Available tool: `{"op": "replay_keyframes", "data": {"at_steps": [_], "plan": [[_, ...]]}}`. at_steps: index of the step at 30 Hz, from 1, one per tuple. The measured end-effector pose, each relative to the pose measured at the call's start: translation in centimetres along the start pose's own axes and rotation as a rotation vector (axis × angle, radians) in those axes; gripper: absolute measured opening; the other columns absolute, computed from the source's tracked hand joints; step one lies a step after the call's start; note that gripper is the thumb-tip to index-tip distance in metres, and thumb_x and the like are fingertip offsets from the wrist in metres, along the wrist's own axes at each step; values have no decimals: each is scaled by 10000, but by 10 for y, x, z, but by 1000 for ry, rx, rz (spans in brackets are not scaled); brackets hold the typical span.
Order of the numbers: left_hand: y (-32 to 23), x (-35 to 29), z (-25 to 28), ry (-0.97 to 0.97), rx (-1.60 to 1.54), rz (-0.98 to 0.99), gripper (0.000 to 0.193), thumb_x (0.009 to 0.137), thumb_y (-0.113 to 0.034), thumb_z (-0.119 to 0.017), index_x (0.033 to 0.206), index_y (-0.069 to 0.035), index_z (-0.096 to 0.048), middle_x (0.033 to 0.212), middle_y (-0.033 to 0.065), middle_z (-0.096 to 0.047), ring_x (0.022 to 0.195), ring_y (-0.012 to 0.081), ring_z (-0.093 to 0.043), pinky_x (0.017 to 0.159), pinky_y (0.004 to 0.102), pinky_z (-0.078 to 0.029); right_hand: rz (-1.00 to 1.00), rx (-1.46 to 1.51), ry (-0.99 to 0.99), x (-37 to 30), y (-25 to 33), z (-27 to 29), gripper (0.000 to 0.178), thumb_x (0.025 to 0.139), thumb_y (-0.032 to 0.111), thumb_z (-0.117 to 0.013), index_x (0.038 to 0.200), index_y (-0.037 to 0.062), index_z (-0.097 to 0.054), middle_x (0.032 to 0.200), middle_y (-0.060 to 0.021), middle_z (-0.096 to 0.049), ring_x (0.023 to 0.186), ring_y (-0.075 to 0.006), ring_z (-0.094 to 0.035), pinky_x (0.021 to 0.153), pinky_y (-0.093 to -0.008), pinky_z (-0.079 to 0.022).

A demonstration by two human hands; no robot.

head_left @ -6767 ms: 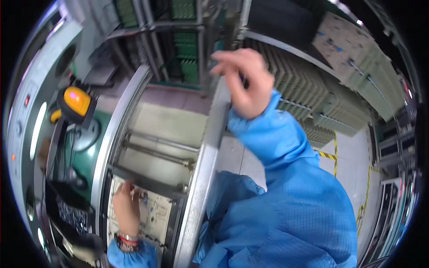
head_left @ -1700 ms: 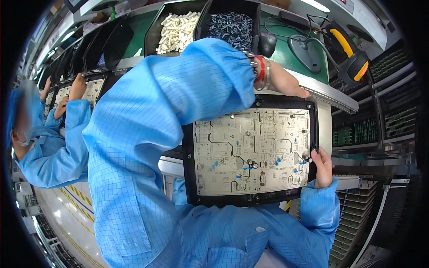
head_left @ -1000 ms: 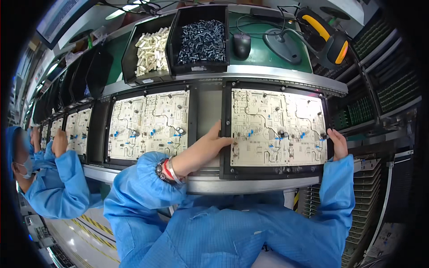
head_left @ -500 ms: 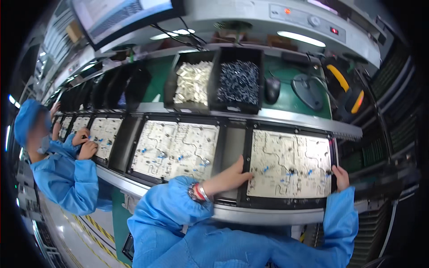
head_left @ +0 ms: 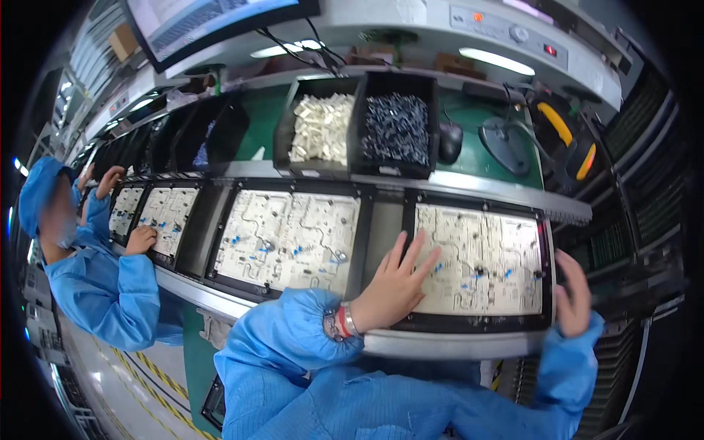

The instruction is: Manually picking and placing small electronic components onto printed circuit boards on an industrial assembly line.

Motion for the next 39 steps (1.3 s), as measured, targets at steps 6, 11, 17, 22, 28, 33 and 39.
{"op": "replay_keyframes", "data": {"at_steps": [6,11,17,22,28,33,39], "plan": [[-4,-12,-3,63,140,-187,487,826,-309,-570,1255,-98,-475,1397,110,-344,1241,333,-359,1012,446,-301,63,-323,397,7,-17,-110,471,860,230,-543,1289,59,-448,1450,-139,-248,1340,-397,-159,1070,-484,-165],[-1,-13,-3,145,84,-164,465,833,-285,-567,1244,-86,-477,1405,111,-334,1232,327,-378,1020,426,-308,80,-307,454,3,-10,-103,501,849,269,-569,1290,62,-450,1452,-120,-255,1339,-389,-170,1067,-490,-175],[-5,-9,-6,107,81,-190,434,778,-250,-631,1149,-50,-527,1352,135,-389,1180,353,-416,1011,446,-318,71,-329,445,2,-12,-103,497,832,240,-594,1276,59,-465,1440,-114,-284,1325,-391,-209,1056,-457,-235],[2,-7,-1,199,-5,-194,463,785,-287,-629,1158,-30,-534,1372,168,-361,1209,369,-401,1010,453,-316,110,-184,399,5,-18,-93,448,771,140,-646,1196,54,-534,1353,-126,-412,1268,-365,-330,1024,-434,-310],[13,-1,13,297,-73,-231,538,721,-288,-694,1179,-52,-537,1385,168,-344,1240,371,-371,1019,452,-310,257,-4,498,-1,-1,-90,340,697,121,-693,1029,74,-638,1236,-104,-520,1178,-322,-449,952,-421,-400],[19,2,14,359,-66,-254,587,667,-288,-719,1182,-74,-535,1356,125,-402,1238,311,-394,1011,435,-319,332,12,543,6,-5,-86,314,674,116,-698,983,81,-658,1224,-101,-527,1160,-313,-459,932,-406,-419],[17,1,7,325,111,-374,580,652,-295,-724,1155,-69,-543,1322,103,-442,1210,305,-424,995,423,-332,490,-111,437,0,-19,-89,182,669,103,-664,849,84,-674,1111,-71,-605,1025,-274,-595,741,-337,-528]]}}
Point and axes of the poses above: each hand's wrist, its own x-axis towards the middle knuckle, its own z-axis out of the back of the hand, y = z × x, the point moved 2 cm from there along x, towards the middle knuckle
